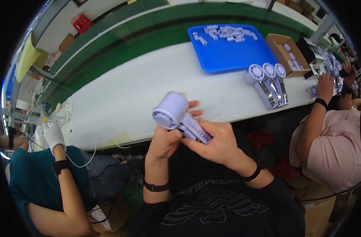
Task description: The person picks up a fan body and a button, fits the button into the handle by hand, and then presses the fan against a label dispenser to apply a sticker. This process is repeated for several fans, which are then placed on the table.
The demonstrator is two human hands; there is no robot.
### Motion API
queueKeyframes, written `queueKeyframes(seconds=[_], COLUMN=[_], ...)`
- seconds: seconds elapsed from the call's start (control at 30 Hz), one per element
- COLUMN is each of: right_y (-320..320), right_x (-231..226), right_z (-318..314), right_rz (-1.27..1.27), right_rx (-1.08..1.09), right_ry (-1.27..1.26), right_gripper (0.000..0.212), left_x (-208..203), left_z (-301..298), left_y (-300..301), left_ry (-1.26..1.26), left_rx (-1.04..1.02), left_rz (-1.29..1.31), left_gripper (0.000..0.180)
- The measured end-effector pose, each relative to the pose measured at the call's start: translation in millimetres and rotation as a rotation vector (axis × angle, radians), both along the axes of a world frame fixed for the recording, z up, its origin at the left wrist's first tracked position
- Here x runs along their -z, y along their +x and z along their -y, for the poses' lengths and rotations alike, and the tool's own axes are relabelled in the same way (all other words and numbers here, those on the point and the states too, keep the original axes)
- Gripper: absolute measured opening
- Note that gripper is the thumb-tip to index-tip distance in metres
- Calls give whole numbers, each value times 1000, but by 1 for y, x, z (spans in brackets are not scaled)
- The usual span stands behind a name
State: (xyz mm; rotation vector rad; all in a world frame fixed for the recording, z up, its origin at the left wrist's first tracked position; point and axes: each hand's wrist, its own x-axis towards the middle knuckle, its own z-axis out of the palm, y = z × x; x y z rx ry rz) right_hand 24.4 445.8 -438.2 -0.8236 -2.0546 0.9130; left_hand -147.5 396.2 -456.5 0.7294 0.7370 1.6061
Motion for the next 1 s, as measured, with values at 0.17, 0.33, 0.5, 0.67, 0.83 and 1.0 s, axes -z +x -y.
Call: queueKeyframes(seconds=[0.17, 0.33, 0.5, 0.67, 0.83, 1.0], right_y=[-7, -43, -98, -92, 24, 121], right_x=[-33, -11, 45, 22, -45, -44], right_z=[-69, -239, -297, -288, -194, -95], right_rz=[423, 279, 434, 621, -359, -798], right_rx=[-202, 334, 389, 451, 335, 236], right_ry=[-178, 119, 206, 150, -321, -342], right_gripper=[54, 44, 34, 31, 42, 41], left_x=[-11, -24, 28, -25, -12, 12], left_z=[5, -4, -6, -43, -122, -196], left_y=[-83, -167, -183, -69, 8, 96], left_ry=[-271, -728, -496, -29, 161, 531], left_rx=[-619, -674, -1112, -885, -460, -196], left_rz=[-685, -1106, -1539, -1441, -1180, -1357], left_gripper=[98, 87, 83, 67, 62, 65])
